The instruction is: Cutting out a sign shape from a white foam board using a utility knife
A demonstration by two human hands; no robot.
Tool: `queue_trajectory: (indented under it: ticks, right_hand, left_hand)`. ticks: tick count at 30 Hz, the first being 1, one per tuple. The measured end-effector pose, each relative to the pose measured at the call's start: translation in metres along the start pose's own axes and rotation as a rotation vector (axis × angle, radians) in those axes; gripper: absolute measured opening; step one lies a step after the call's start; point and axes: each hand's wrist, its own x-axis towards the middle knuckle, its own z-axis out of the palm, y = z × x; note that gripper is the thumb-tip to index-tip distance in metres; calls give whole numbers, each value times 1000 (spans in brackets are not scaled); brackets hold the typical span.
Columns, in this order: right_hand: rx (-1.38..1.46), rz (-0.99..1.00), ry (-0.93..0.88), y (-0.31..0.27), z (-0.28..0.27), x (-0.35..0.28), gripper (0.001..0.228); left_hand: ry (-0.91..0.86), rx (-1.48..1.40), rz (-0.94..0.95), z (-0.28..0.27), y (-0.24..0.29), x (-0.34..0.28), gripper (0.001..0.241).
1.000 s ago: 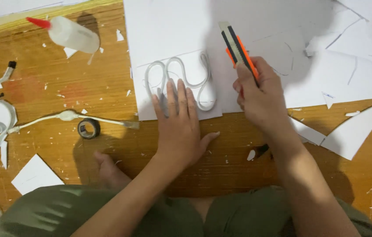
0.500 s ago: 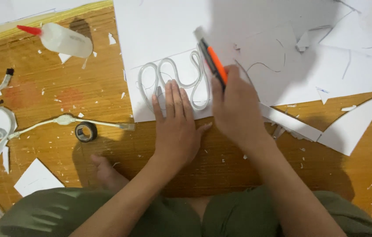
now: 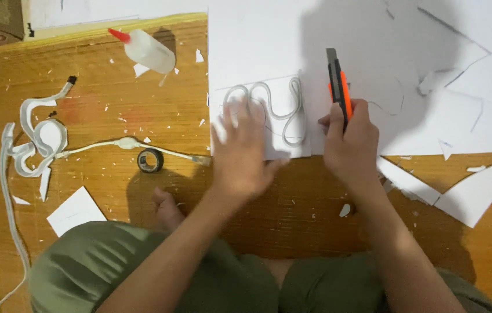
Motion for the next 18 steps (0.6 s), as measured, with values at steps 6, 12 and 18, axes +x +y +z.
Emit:
queue_trajectory:
  ticks: [6,12,18]
  right_hand:
    - [301,256,-86,-22,-3,-3,36]
    - [496,341,-113,11,2,12,37]
    - [786,370,20,-18,-31,8,20]
  left_hand:
    - [158,-724,-436,0,-55,24,96]
    - [161,-967,-632,21,-70,39,86]
    - [80,-1686,-516,-18,-48,26,66]
